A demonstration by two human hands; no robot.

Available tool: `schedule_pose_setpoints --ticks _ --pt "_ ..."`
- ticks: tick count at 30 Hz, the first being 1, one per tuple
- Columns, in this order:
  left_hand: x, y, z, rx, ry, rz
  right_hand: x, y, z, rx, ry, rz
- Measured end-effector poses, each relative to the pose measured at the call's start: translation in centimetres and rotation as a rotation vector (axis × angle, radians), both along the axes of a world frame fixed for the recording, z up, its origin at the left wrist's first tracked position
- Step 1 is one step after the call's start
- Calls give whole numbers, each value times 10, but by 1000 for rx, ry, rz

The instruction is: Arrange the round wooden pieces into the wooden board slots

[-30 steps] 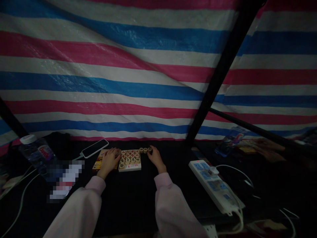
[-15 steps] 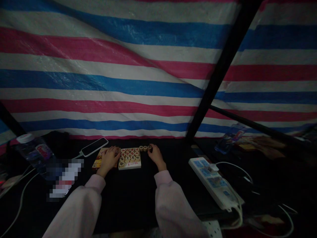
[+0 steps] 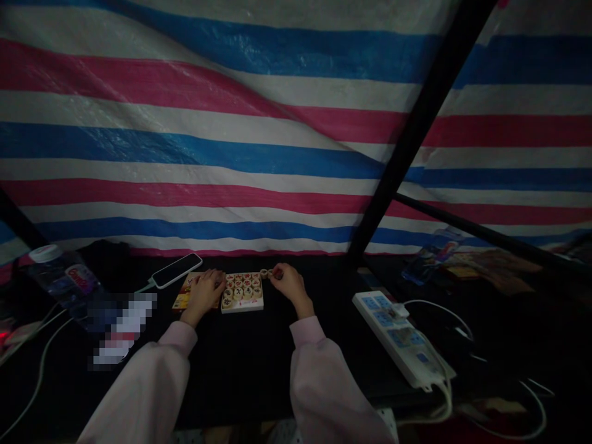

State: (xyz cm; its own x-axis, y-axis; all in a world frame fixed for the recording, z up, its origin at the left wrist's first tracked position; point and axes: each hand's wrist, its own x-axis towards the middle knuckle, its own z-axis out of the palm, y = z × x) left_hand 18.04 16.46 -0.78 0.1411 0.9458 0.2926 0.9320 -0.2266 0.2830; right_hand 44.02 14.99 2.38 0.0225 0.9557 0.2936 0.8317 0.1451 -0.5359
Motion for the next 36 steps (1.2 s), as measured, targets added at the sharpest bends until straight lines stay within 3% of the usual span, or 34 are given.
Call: schedule_pose_setpoints --ticks 7,19,24,30,36 --pt "0 -1 3 -30 9 0 -11 -4 5 -95 -18 175" --pt "3 2 0 -14 24 20 -24 -13 17 -147 -61 113" --pt "3 2 0 -8 14 14 -57 -23 27 -189 -92 152" --pt "1 3 -4 4 29 6 -106 -28 23 -228 -218 262" --pt "0 3 -4 -1 20 1 -123 -29 21 -273 -315 230"
